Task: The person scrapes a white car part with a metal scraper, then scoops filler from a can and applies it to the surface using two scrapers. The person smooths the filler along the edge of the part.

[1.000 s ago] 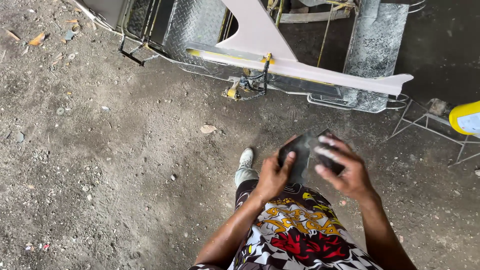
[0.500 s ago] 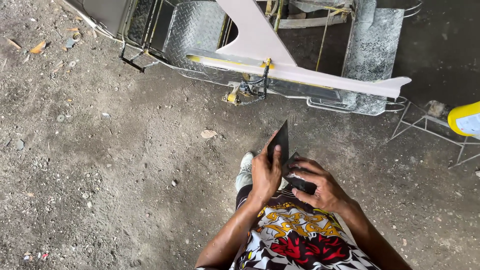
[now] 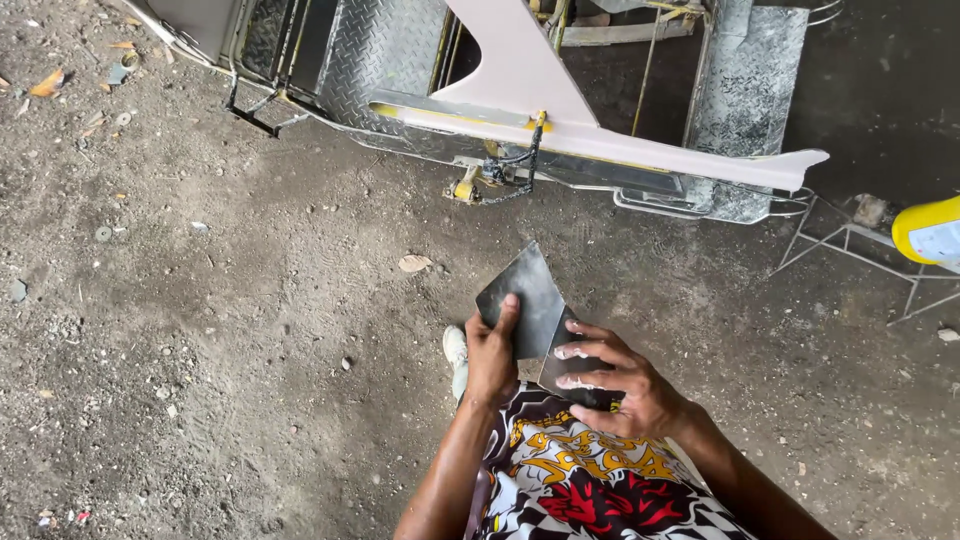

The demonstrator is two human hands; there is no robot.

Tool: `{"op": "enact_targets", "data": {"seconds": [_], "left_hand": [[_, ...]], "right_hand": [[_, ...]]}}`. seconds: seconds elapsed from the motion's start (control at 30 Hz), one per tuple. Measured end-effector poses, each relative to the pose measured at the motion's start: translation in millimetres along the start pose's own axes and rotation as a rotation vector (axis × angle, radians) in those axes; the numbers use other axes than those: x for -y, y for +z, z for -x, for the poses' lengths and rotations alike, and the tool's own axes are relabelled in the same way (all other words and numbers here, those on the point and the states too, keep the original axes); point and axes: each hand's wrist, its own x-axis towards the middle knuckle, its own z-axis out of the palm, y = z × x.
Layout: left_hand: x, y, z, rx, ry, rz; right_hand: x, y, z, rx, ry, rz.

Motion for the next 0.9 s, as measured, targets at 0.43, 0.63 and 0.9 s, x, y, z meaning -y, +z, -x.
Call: {"op": "enact_targets", "data": {"seconds": [0.43, 0.63, 0.9], "left_hand": [[-165.2, -152.8, -43.7, -0.076, -0.18, 0.022], [-187.6, -196.0, -97.2, 0.075, -0.277, -0.045], [-190.7, -161.3, -170.5, 0.14, -0.524, -0.028]], "right_hand": [[-46.7, 136.2, -128.8, -0.038, 0.236, 0.017], [-89.1, 175.5, -169.8, -0.249, 0.57, -0.2], [-185.4, 194.8, -235.0, -1.146, 0.698, -1.122]]}}
